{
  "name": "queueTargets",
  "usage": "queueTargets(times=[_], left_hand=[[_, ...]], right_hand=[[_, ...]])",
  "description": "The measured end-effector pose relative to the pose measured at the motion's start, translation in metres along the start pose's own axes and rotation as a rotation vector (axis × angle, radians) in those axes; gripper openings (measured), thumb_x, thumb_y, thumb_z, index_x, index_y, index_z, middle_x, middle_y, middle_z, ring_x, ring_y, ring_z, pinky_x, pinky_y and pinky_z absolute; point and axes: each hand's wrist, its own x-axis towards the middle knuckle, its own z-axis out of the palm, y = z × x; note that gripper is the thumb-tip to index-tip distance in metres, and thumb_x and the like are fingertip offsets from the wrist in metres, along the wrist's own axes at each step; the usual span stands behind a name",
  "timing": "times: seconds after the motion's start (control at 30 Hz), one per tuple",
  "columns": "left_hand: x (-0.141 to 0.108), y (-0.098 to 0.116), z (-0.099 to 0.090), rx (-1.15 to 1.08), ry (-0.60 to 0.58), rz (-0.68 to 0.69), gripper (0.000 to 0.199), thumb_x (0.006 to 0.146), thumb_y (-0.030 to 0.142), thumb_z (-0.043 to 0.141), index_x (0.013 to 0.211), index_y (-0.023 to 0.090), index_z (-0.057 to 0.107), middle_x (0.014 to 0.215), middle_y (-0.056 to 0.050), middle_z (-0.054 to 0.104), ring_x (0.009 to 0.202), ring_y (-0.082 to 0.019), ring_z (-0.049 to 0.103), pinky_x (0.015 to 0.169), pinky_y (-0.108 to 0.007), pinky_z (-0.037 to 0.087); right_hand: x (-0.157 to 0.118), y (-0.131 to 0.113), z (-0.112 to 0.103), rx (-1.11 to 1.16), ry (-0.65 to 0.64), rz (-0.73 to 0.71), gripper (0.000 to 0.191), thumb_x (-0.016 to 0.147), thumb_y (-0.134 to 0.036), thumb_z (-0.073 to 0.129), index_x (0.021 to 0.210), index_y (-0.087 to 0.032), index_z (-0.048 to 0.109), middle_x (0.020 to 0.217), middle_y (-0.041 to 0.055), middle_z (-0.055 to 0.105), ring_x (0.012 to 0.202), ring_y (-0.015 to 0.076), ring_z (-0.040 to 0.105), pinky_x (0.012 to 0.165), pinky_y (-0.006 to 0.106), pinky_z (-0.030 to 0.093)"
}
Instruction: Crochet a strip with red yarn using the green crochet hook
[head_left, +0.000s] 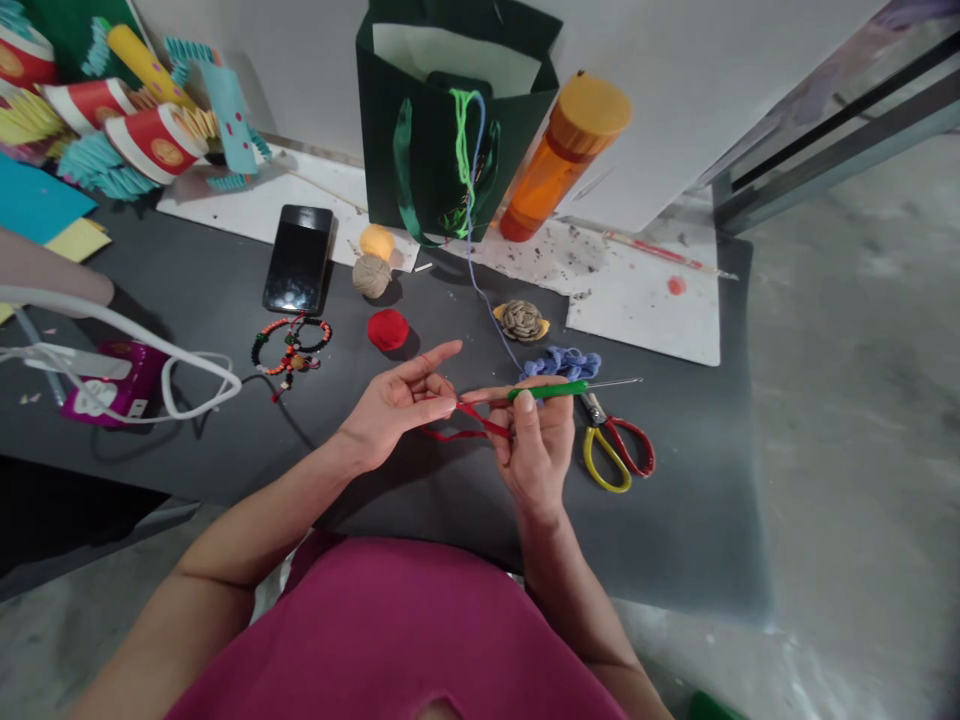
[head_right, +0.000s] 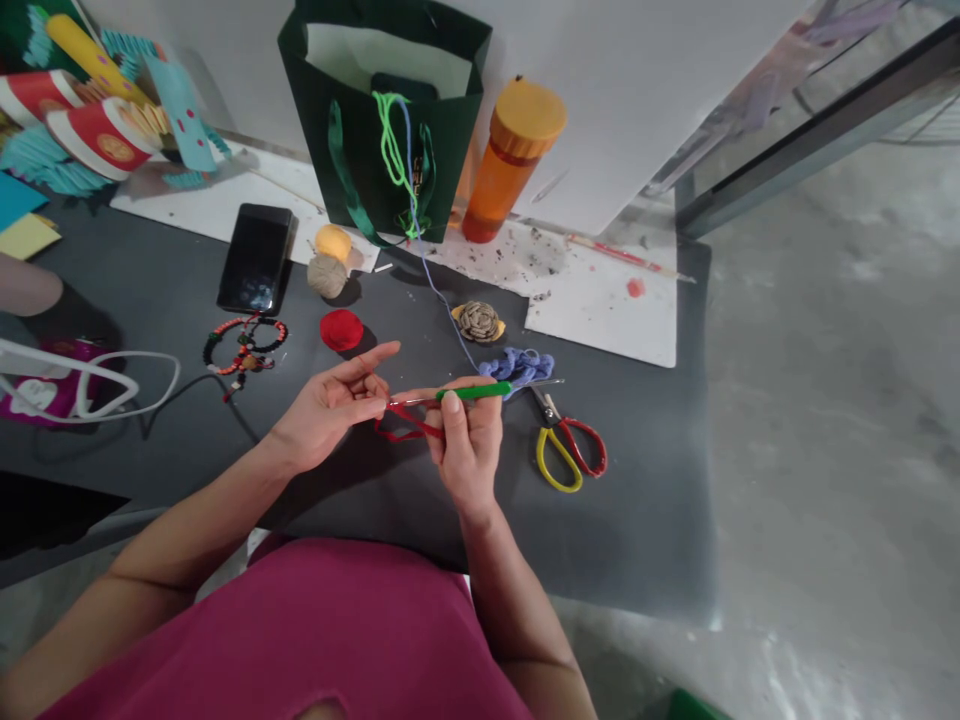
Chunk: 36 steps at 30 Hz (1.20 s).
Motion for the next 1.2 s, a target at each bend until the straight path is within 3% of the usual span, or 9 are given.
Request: queueTargets(times=[0.6,0.83,1.0,1.1,1.2], left_hand=[[0.001,0.000,0.001,0.006,0.040,-0.004,0.061,0.069,0.022,0.090,0.128,0.022,0.074,0.077,0.002,0.068,0.071,-0.008,0.057,0.072,-0.024,0.047],[-0.003,0.001,0.004,0.204,0.108,0.111,0.063,0.073,0.020,0.086,0.135,0.020,0.070,0.082,0.001,0.067,0.078,-0.012,0.059,0.075,-0.026,0.049],[-0.002,-0.001,0.005,0.269,0.110,0.182,0.068,0.075,0.022,0.084,0.140,0.021,0.066,0.078,0.000,0.069,0.075,-0.013,0.059,0.074,-0.026,0.051],[-0.002,-0.001,0.005,0.230,0.082,0.160,0.071,0.074,0.024,0.086,0.142,0.022,0.065,0.078,0.001,0.068,0.075,-0.012,0.059,0.072,-0.025,0.050],[-0.002,-0.002,0.005,0.188,0.067,0.144,0.074,0.073,0.024,0.087,0.144,0.023,0.063,0.077,0.002,0.068,0.074,-0.011,0.058,0.071,-0.024,0.049]], right_hand=[[-0.003,-0.003,-0.006,-0.182,-0.020,-0.146,0.014,0.102,-0.036,0.060,0.096,-0.028,0.052,0.077,-0.0031,0.077,0.032,0.0049,0.041,0.029,0.019,0.030],[-0.007,0.001,-0.009,-0.311,0.002,-0.208,0.004,0.100,-0.031,0.064,0.101,-0.029,0.060,0.088,0.0008,0.081,0.036,0.0063,0.045,0.032,0.023,0.036],[-0.009,0.014,-0.012,-0.382,0.018,-0.340,0.007,0.096,-0.033,0.068,0.099,-0.028,0.063,0.094,0.0039,0.082,0.061,0.0169,0.071,0.055,0.033,0.060],[-0.009,0.018,-0.013,-0.445,0.037,-0.384,0.009,0.094,-0.034,0.070,0.097,-0.028,0.064,0.093,0.0047,0.082,0.076,0.0223,0.078,0.067,0.041,0.065],[-0.009,0.019,-0.013,-0.469,0.001,-0.493,0.009,0.096,-0.025,0.066,0.104,-0.028,0.064,0.095,0.0041,0.083,0.083,0.0226,0.080,0.074,0.043,0.067]])
